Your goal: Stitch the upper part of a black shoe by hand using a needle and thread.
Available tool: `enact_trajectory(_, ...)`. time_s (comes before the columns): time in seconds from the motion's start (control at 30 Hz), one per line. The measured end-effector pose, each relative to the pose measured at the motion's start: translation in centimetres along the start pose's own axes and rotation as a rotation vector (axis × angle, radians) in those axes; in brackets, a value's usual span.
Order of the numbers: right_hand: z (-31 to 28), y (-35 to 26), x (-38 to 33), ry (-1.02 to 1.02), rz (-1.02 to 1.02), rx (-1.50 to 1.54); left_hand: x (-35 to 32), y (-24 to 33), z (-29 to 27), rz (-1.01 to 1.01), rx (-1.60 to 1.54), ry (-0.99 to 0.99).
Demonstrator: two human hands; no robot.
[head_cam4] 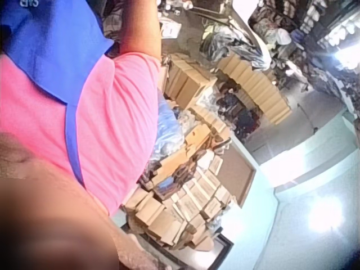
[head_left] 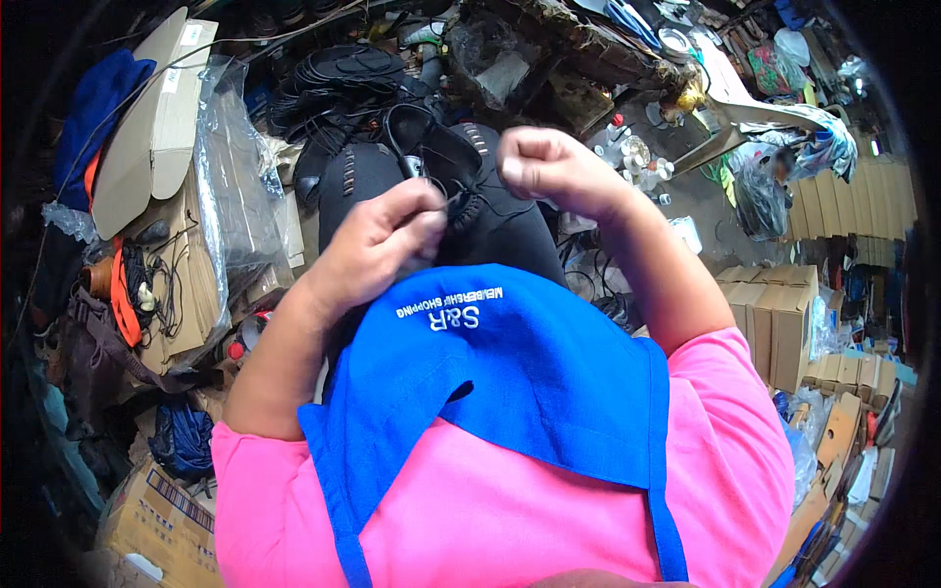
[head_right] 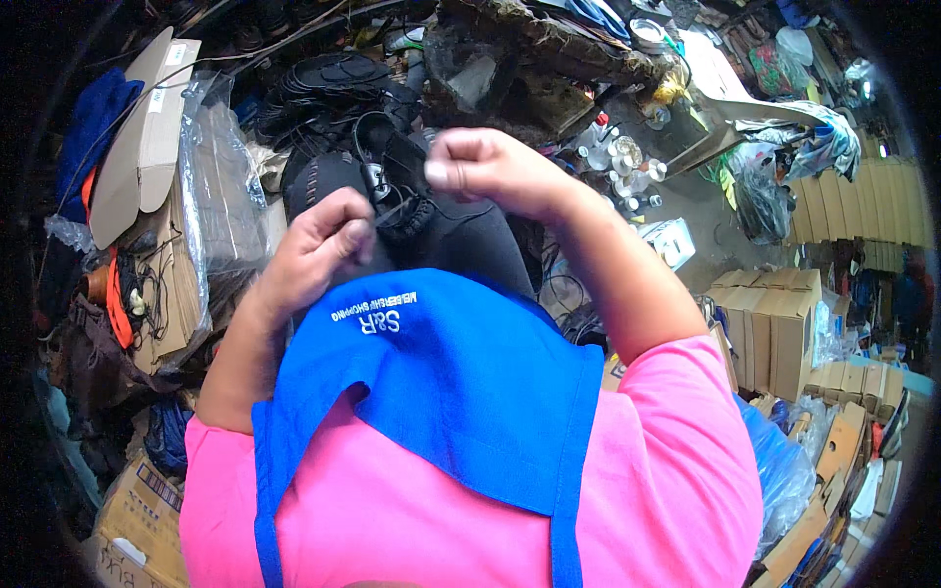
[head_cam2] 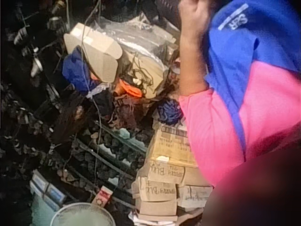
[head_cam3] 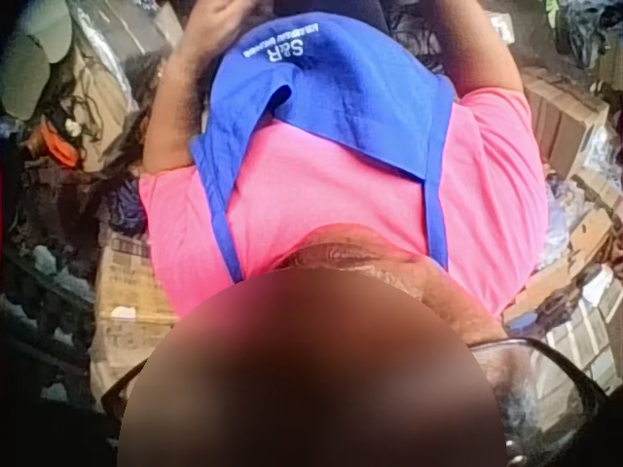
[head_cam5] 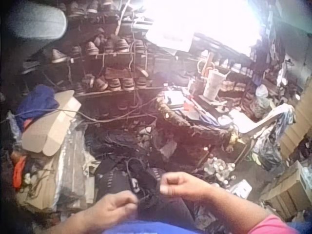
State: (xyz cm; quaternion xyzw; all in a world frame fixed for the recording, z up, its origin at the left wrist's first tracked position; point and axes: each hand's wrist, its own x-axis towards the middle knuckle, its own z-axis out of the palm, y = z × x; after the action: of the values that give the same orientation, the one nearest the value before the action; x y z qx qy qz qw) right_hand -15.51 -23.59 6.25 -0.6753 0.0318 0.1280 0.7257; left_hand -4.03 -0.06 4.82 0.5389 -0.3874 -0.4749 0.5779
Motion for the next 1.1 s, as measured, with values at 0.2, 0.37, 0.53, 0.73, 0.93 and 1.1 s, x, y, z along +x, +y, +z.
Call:
enact_trajectory(0.2,-8.2,4.1,-9.0,0.347,0.428,-1.148,-7.6,-2.6,-10.8,-0.010,1.198,0.485)
enact_trajectory(0.37,-14.0,8.2,-17.9,0.640,0.744,-1.279,-10.8,-3.1,-14.4,-0.206,1.578,0.651)
enact_trajectory(0.53,-8.3,7.4,-10.3,0.490,0.324,-0.900,0.0,0.0,-4.5,0.207,1.048,0.437)
enact_trajectory(0.73,-2.8,3.9,-0.9,0.333,-0.071,-0.637,7.4,-1.8,-0.9,0.110,0.765,0.036)
enact_trajectory(0.93,-3.3,4.5,0.5,0.231,-0.087,-0.721,9.2,-3.7,-1.9,0.048,0.650,-0.068)
enact_trajectory(1.1,-3.4,4.5,0.6,0.197,-0.077,-0.710,9.5,-4.0,-2.4,-0.080,0.421,-0.148)
